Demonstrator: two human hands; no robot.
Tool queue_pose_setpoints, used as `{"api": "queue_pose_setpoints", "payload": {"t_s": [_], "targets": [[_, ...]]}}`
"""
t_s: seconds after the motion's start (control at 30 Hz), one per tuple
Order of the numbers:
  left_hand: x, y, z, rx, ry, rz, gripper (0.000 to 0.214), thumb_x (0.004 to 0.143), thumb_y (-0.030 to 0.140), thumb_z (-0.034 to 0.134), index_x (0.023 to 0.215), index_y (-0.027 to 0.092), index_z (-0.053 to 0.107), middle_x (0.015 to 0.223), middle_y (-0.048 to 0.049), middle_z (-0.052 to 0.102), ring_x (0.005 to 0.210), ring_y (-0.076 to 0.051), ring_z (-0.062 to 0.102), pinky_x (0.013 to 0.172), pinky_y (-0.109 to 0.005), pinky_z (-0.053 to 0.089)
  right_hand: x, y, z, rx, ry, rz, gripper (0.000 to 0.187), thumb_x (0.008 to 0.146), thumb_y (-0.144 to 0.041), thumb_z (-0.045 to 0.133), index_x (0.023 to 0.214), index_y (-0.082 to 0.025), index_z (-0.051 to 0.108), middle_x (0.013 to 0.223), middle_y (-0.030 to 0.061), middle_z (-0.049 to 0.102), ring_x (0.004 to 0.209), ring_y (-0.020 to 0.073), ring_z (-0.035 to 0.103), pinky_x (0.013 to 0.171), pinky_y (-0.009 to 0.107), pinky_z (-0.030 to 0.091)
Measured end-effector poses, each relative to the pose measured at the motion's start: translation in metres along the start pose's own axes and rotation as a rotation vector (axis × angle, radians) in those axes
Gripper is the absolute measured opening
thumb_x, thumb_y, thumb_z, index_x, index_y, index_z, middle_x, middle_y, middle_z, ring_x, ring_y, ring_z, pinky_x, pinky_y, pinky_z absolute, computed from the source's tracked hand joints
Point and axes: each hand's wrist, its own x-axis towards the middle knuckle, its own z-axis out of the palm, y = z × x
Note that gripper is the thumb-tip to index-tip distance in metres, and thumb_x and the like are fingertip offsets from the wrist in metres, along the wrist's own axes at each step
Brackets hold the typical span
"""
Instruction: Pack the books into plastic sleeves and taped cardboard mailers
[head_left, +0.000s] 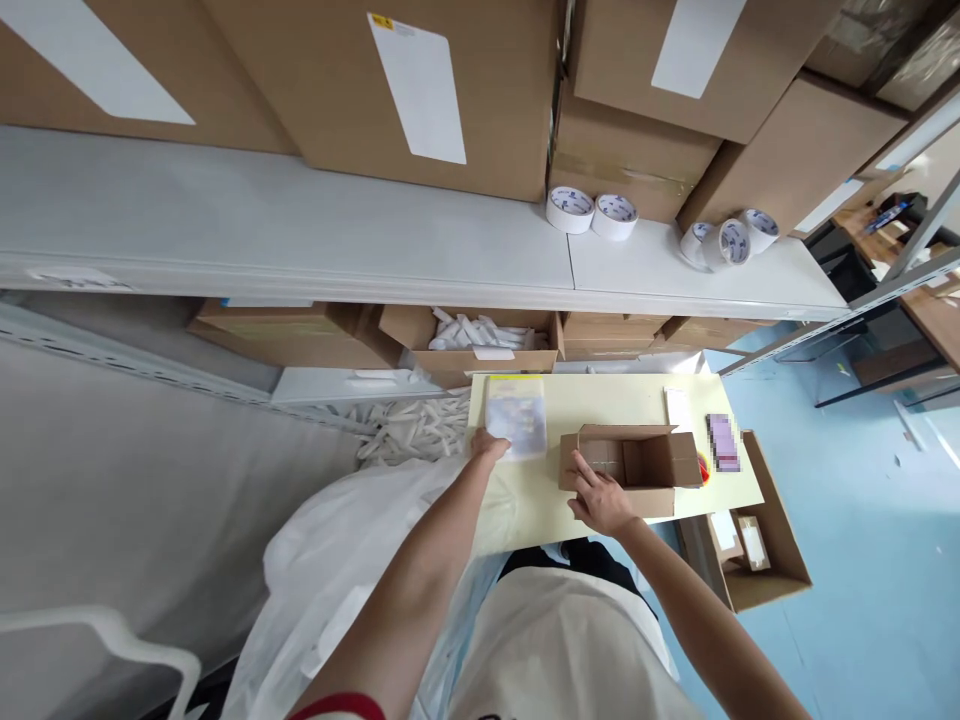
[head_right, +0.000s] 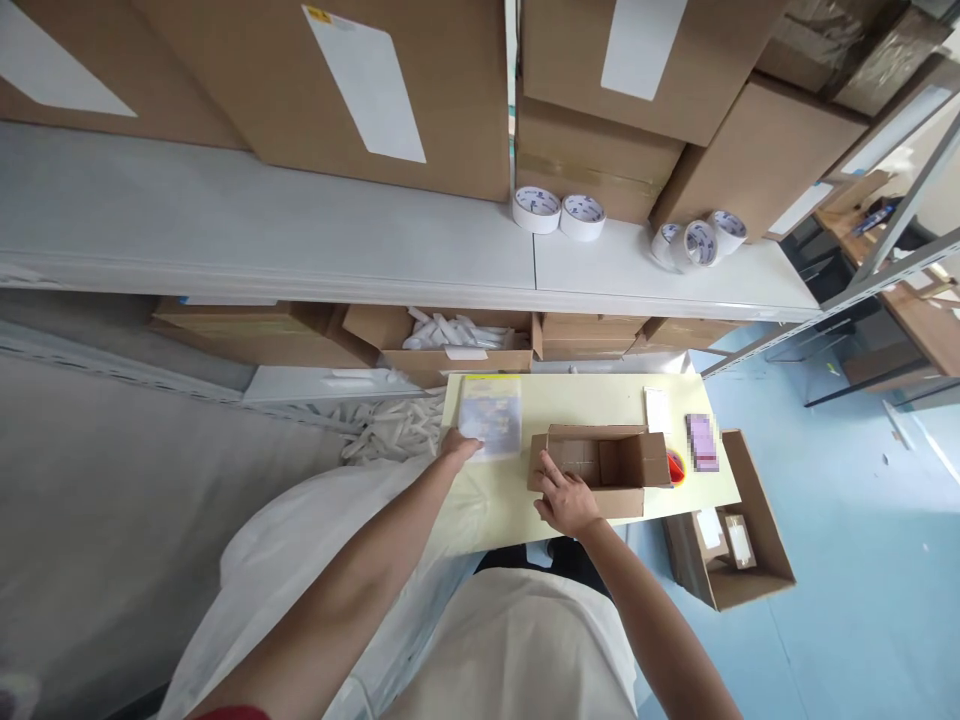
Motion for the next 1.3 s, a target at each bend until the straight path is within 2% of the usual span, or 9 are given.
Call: {"api": "queue_pose_setpoints", "payload": {"t_s": [0.3, 0.43, 0.53, 0.7, 0.8, 0.9, 0.97, 1.07, 1.3], "targets": [[-0.035, -0.003, -0.026, -0.208, 0.054, 0.277, 0.038, 0.069, 0.012, 0.062, 0.105, 0.021, 0.052, 0.103, -0.0059, 0.070, 0.098, -0.022, 0.068, 0.086, -0.031, 0.052, 0.002, 0.004, 0.003, 0.049, 0.028, -0.016, 0.043, 0.090, -0.027, 0.052, 0.133, -0.021, 0.052, 0.160, 0.0125, 0.023, 0.115, 0.0246, 0.062, 0.097, 0.040, 0.048], [-0.060, -0.004, -0.059, -0.255, 0.128, 0.367, 0.035, 0.070, 0.016, 0.060, 0.103, 0.021, 0.050, 0.103, -0.0048, 0.069, 0.097, -0.021, 0.067, 0.087, -0.032, 0.052, -0.001, 0.009, -0.002, 0.102, 0.029, -0.088, 0.059, 0.090, -0.031, 0.051, 0.147, -0.021, 0.037, 0.161, 0.0128, 0.022, 0.138, 0.0259, 0.042, 0.107, 0.044, 0.040], [-0.084, -0.004, -0.090, -0.253, 0.206, 0.455, 0.036, 0.069, 0.022, 0.060, 0.104, 0.021, 0.049, 0.102, -0.0050, 0.069, 0.094, -0.022, 0.067, 0.086, -0.034, 0.053, -0.016, 0.024, -0.009, 0.111, 0.166, -0.093, 0.063, 0.092, -0.034, 0.047, 0.151, -0.022, 0.028, 0.160, 0.0126, 0.025, 0.147, 0.0274, 0.025, 0.113, 0.050, 0.031], [-0.137, 0.011, -0.143, -0.064, 0.393, 0.579, 0.039, 0.073, 0.034, 0.058, 0.109, 0.022, 0.050, 0.095, -0.0038, 0.068, 0.088, -0.023, 0.066, 0.079, -0.033, 0.053, -0.061, 0.083, -0.011, 0.104, 0.589, 0.312, 0.063, 0.093, -0.037, 0.044, 0.150, -0.017, 0.028, 0.158, 0.0187, 0.025, 0.147, 0.0366, 0.018, 0.112, 0.062, 0.024], [-0.174, 0.034, -0.158, 0.009, 0.387, 0.660, 0.042, 0.075, 0.039, 0.056, 0.112, 0.023, 0.050, 0.098, -0.0033, 0.068, 0.088, -0.022, 0.066, 0.068, -0.028, 0.053, -0.082, 0.125, 0.000, 0.167, 0.669, 0.507, 0.073, 0.091, -0.045, 0.046, 0.151, -0.013, 0.020, 0.157, 0.0252, 0.023, 0.145, 0.0428, 0.022, 0.105, 0.064, 0.032], [-0.206, 0.065, -0.151, 0.144, 0.302, 0.708, 0.041, 0.076, 0.037, 0.054, 0.115, 0.023, 0.051, 0.094, -0.0014, 0.069, 0.078, -0.020, 0.066, 0.065, -0.025, 0.051, -0.086, 0.153, 0.011, 0.324, 0.575, 0.521, 0.073, 0.092, -0.039, 0.040, 0.152, -0.007, 0.012, 0.138, 0.0286, 0.049, 0.128, 0.0402, 0.049, 0.092, 0.055, 0.047], [-0.222, 0.086, -0.137, 0.282, 0.225, 0.740, 0.039, 0.078, 0.032, 0.053, 0.116, 0.024, 0.052, 0.090, 0.0000, 0.069, 0.074, -0.019, 0.066, 0.068, -0.025, 0.051, -0.082, 0.162, 0.013, 0.402, 0.481, 0.521, 0.068, 0.093, -0.030, 0.035, 0.152, -0.004, 0.012, 0.113, 0.0244, 0.066, 0.105, 0.0367, 0.064, 0.081, 0.049, 0.052], [-0.235, 0.111, -0.107, 0.466, 0.098, 0.821, 0.038, 0.078, 0.024, 0.050, 0.116, 0.026, 0.056, 0.092, 0.0002, 0.070, 0.082, -0.022, 0.068, 0.076, -0.027, 0.049, -0.075, 0.166, 0.007, 0.421, 0.386, 0.562, 0.065, 0.092, -0.025, 0.034, 0.150, 0.000, 0.018, 0.089, 0.0188, 0.071, 0.082, 0.0340, 0.069, 0.071, 0.044, 0.052], [-0.233, 0.138, -0.044, 0.631, -0.098, 0.806, 0.047, 0.077, 0.012, 0.051, 0.120, 0.029, 0.058, 0.101, -0.0020, 0.071, 0.103, -0.027, 0.065, 0.090, -0.032, 0.045, -0.074, 0.174, 0.000, 0.425, 0.360, 0.530, 0.064, 0.093, -0.029, 0.036, 0.151, -0.003, 0.023, 0.082, 0.0145, 0.071, 0.076, 0.0306, 0.069, 0.067, 0.040, 0.052]]}}
